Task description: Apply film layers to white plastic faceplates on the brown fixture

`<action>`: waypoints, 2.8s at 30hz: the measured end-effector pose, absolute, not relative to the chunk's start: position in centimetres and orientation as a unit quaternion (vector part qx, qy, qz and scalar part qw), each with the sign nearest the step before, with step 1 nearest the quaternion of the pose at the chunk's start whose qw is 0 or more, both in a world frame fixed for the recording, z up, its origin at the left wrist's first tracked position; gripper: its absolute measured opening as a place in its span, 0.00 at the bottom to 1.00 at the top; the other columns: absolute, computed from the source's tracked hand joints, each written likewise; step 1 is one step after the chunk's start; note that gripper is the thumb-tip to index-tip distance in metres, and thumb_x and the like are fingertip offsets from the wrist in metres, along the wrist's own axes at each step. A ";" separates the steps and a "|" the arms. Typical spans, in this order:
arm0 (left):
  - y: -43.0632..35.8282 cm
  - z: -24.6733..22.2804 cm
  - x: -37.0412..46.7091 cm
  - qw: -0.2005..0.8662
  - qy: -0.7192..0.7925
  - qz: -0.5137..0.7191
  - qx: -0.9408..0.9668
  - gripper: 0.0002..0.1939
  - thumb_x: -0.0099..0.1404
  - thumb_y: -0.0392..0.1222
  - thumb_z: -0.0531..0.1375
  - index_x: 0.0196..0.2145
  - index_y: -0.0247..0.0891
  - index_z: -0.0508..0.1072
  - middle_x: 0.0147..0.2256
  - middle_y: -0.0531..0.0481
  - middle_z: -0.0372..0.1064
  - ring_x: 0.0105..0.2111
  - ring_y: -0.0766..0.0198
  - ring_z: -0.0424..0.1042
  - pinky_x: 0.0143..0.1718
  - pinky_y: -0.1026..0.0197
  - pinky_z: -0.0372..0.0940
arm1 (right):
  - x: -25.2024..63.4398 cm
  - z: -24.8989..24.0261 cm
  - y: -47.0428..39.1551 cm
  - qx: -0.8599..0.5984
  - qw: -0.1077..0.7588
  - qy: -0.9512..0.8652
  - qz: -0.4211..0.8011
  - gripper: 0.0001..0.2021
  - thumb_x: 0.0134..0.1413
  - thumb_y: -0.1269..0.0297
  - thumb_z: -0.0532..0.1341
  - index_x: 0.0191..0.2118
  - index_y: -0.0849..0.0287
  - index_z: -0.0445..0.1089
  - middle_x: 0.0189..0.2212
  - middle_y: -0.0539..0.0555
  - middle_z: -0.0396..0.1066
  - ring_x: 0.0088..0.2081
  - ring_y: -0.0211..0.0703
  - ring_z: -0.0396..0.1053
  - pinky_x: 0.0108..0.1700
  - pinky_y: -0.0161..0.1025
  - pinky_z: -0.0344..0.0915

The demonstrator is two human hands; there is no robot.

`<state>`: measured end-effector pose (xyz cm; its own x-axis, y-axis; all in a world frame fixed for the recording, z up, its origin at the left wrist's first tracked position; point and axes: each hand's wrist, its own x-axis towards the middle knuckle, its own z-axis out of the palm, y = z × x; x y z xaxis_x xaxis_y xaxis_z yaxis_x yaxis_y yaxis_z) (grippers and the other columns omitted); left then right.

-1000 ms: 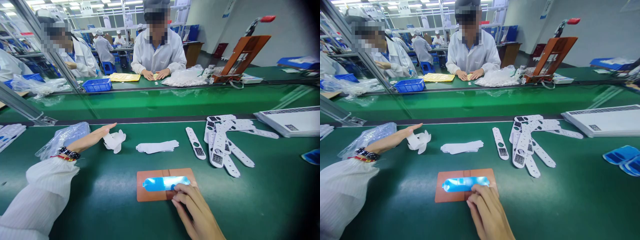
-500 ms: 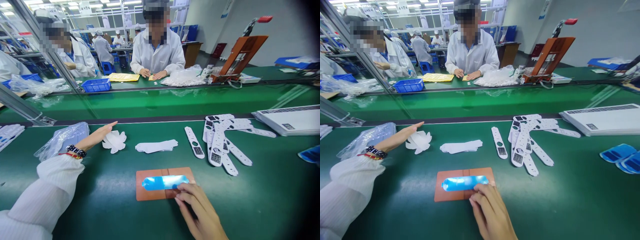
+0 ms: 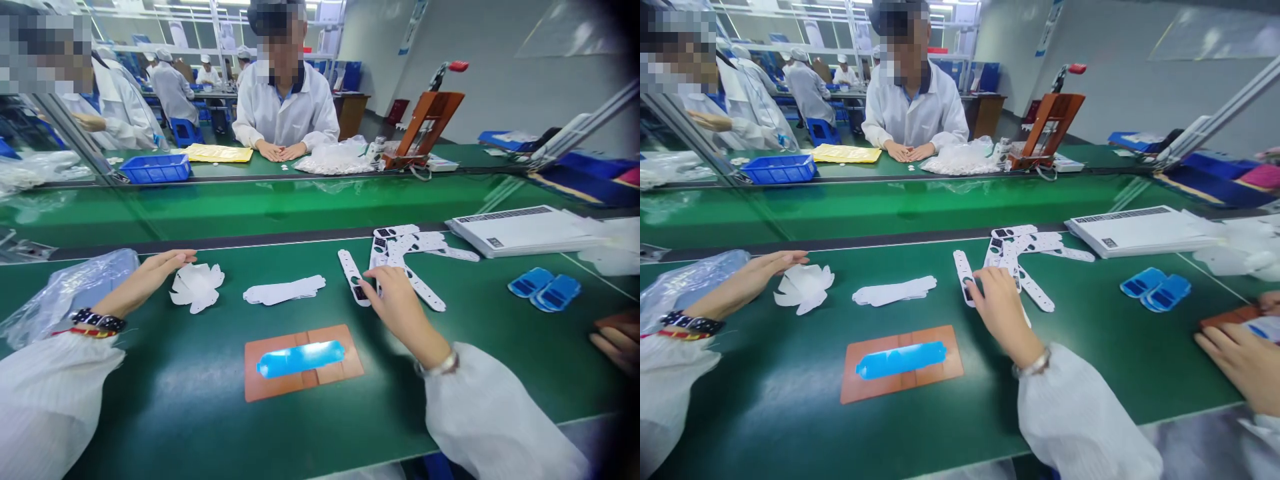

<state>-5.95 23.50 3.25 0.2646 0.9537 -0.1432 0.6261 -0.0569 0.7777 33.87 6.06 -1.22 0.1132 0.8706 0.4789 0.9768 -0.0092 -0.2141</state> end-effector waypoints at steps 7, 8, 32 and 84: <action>22.8 2.1 -5.4 0.367 0.581 0.239 0.686 0.29 0.56 0.61 0.55 0.43 0.36 0.76 0.48 0.44 0.73 0.49 0.47 0.69 0.49 0.52 0.65 | 32.6 -3.1 11.5 -0.753 0.207 -0.624 -0.031 0.18 0.52 0.69 0.57 0.49 0.72 0.64 0.36 0.68 0.67 0.40 0.60 0.64 0.42 0.52 0.61; 22.8 1.9 -5.3 0.365 0.580 0.243 0.686 0.28 0.55 0.60 0.55 0.42 0.36 0.77 0.45 0.44 0.74 0.47 0.47 0.71 0.47 0.53 0.66 | 32.6 -3.2 11.7 -0.759 0.211 -0.616 -0.016 0.21 0.50 0.71 0.57 0.51 0.72 0.63 0.37 0.68 0.66 0.40 0.60 0.65 0.42 0.51 0.61; 10.5 3.6 2.3 0.700 0.356 0.168 0.596 0.16 0.62 0.45 0.61 0.45 0.34 0.72 0.25 0.51 0.72 0.20 0.72 0.66 0.21 0.72 0.62 | 26.1 2.7 4.8 -0.433 0.470 -0.668 0.382 0.12 0.48 0.71 0.67 0.39 0.52 0.70 0.38 0.53 0.71 0.42 0.42 0.70 0.38 0.36 0.70; 8.9 0.2 1.3 0.521 0.415 0.053 0.744 0.15 0.61 0.45 0.59 0.44 0.39 0.75 0.20 0.58 0.55 0.18 0.71 0.56 0.18 0.69 0.49 | 30.3 -1.6 1.5 -0.569 0.328 -0.688 0.310 0.12 0.45 0.62 0.68 0.39 0.50 0.75 0.34 0.54 0.67 0.39 0.47 0.65 0.37 0.45 0.68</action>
